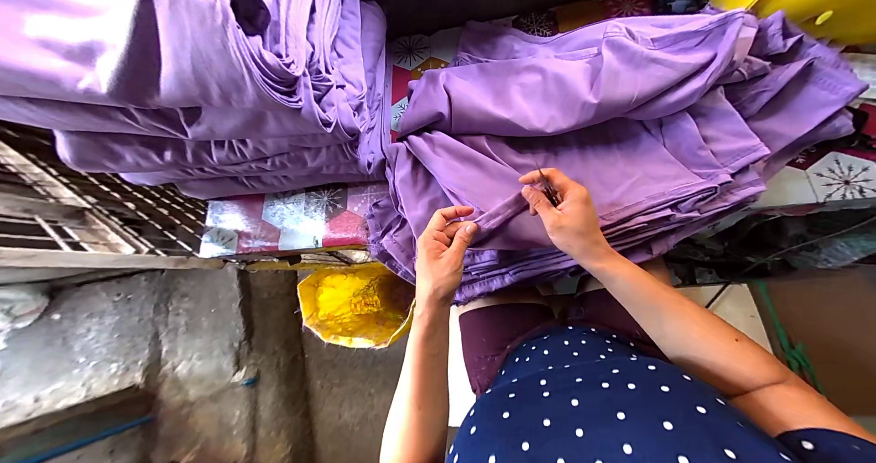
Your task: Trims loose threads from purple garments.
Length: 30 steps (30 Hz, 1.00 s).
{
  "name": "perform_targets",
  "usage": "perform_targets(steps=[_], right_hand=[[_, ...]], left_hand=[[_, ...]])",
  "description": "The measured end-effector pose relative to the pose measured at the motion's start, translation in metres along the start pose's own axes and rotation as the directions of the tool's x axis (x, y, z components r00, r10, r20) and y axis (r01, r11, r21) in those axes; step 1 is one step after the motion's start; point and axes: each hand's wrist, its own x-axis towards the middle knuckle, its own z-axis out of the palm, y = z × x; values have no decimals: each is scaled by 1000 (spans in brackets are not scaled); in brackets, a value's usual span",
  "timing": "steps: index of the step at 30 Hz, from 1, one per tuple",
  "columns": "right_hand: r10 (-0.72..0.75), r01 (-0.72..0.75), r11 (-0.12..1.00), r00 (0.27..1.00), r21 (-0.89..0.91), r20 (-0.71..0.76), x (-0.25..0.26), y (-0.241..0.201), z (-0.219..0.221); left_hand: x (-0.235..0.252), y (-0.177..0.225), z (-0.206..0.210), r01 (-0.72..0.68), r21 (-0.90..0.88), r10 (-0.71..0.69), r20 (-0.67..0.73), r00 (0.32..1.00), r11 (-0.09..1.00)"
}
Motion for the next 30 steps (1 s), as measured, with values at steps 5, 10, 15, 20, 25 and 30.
perform_targets(steps=[5, 10, 15, 20, 25, 30], right_hand=[[-362, 362, 932, 932, -11, 2, -14, -3, 13], [-439, 433, 884, 898, -177, 3, -16, 0, 32], [-220, 213, 974, 968, 71, 120, -6, -4, 22], [-240, 374, 875, 886, -306, 397, 28, 7, -15], [-357, 447, 651, 893, -613, 272, 14, 19, -28], [-326, 378, 611, 921, -696, 215, -48, 51, -27]], left_hand=[[0, 3, 6, -19, 6, 19, -31, 999, 1000], [-1, 3, 9, -63, 74, 66, -43, 997, 995], [0, -1, 8, -57, 99, 62, -56, 997, 994], [-3, -1, 3, -78, 124, 77, 15, 997, 989], [-10, -22, -4, -352, 543, 433, -25, 901, 762], [-31, -77, -25, -178, 747, 405, -131, 905, 640]])
